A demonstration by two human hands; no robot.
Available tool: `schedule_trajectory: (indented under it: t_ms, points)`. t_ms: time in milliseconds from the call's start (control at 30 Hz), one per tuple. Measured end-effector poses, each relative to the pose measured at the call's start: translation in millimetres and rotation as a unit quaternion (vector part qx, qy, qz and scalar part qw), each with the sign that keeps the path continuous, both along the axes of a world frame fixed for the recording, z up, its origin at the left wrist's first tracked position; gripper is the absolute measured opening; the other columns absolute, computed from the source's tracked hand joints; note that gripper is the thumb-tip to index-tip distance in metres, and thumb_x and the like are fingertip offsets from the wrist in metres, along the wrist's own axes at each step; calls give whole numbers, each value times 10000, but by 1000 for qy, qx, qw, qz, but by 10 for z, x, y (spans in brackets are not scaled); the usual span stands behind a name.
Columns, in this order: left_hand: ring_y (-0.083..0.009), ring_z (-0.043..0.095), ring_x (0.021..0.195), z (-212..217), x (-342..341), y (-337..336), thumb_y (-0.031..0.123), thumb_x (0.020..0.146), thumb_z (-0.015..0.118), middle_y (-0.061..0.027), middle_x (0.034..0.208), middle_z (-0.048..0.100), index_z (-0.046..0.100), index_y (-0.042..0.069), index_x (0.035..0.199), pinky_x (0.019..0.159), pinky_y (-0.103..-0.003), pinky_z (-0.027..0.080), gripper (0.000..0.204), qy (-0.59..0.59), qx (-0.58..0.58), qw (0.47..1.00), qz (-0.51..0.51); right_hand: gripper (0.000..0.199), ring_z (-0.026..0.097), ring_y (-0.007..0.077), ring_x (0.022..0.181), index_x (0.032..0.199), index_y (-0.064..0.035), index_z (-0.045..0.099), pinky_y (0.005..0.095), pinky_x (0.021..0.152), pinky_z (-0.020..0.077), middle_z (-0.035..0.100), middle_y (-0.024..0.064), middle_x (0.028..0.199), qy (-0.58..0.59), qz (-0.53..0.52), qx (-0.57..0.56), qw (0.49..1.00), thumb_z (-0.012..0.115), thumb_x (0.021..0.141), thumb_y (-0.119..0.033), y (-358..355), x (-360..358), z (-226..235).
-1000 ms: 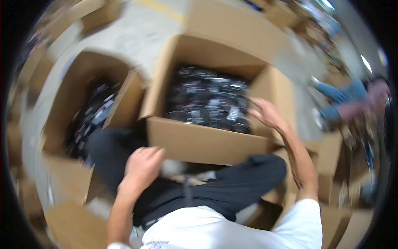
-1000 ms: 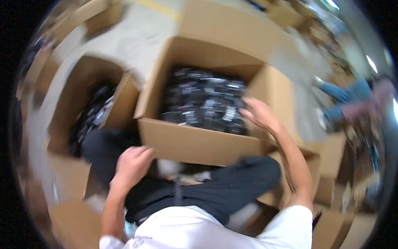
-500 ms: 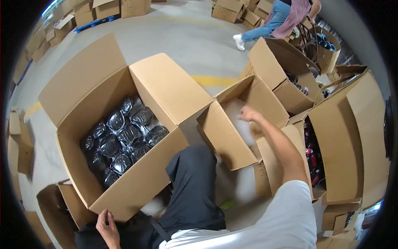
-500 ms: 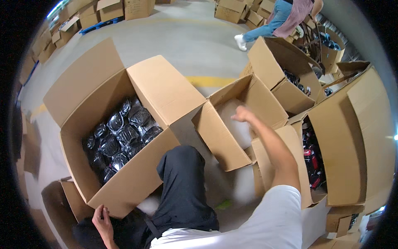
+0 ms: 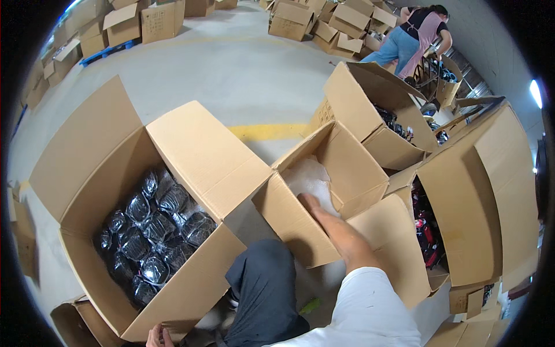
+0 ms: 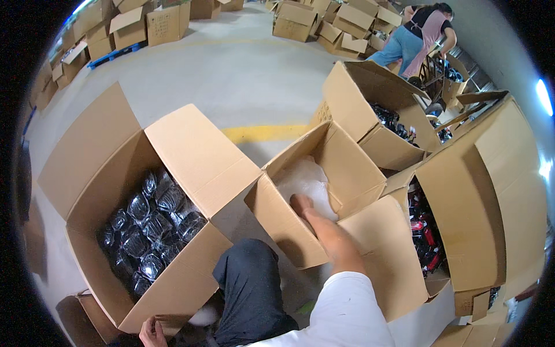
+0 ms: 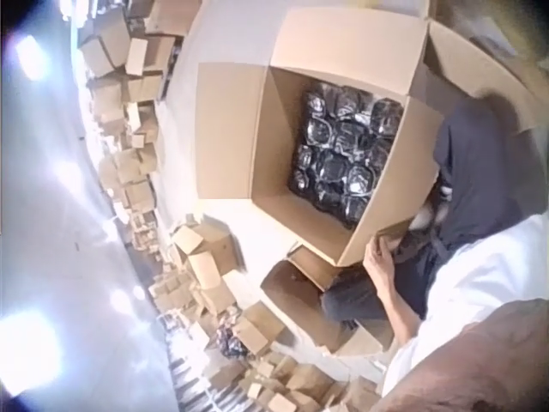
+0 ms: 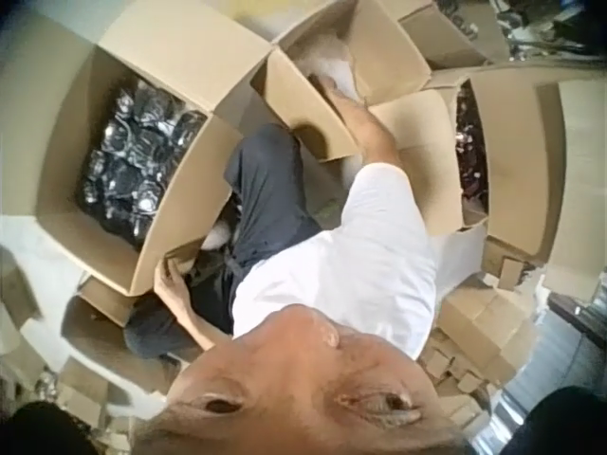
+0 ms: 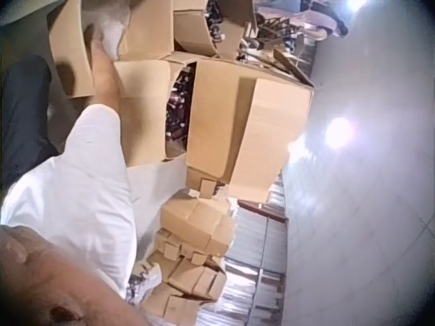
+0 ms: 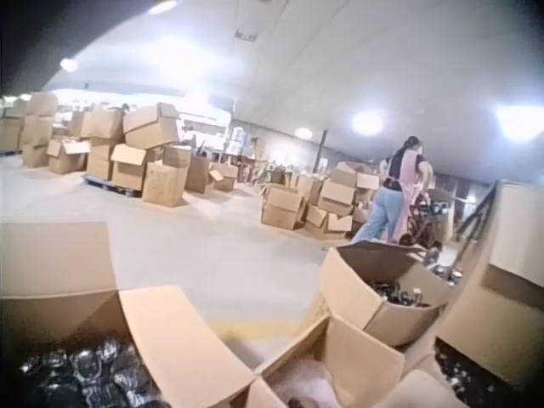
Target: The person packs electronic components by taking them from one cardboard box and placing them into another cardboard box with bubble wrap, arranging them neatly by hand.
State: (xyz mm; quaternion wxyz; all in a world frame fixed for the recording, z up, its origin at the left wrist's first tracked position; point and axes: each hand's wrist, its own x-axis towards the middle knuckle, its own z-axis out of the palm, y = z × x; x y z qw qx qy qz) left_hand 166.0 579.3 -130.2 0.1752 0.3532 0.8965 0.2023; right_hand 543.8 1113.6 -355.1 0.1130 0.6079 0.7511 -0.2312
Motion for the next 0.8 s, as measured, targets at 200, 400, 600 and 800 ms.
schedule_trajectory:
  t_ms: [200, 400, 600, 800]
  points:
    - [-354, 700, 988, 177, -5, 130, 111, 973, 662, -252, 1083, 709, 681, -13, 1205, 849, -413, 543, 263, 5, 26, 1000, -17, 582, 628, 320, 636, 702, -14, 684, 494, 618, 470, 662, 207, 714, 226, -43, 244, 942, 628, 947, -539, 548, 275, 1386]
    - [-284, 690, 844, 347, -12, 452, 14, 934, 639, -177, 920, 687, 654, -69, 1076, 755, -353, 532, 165, 25, 197, 976, -85, 538, 498, 175, 609, 811, 9, 625, 395, 590, 422, 549, 124, 622, 271, 23, 380, 884, 547, 1020, -480, 250, 69, 3171]
    - [-284, 693, 897, 791, 145, 987, 28, 899, 669, -167, 957, 686, 645, -55, 1115, 819, -368, 539, 234, -110, 364, 909, -171, 558, 608, 238, 626, 871, 34, 673, 405, 619, 471, 613, 174, 658, 295, 115, 383, 868, 539, 1025, -485, -298, -333, 4432]
    - [-318, 462, 1381, 1375, 62, 1688, 222, 789, 734, -237, 1467, 488, 414, -73, 1452, 1162, -393, 348, 793, -142, 435, 847, -271, 237, 650, 314, 684, 885, -15, 682, 402, 608, 520, 656, 143, 778, 321, 394, 460, 728, 676, 944, -245, -2208, -1498, 4509]
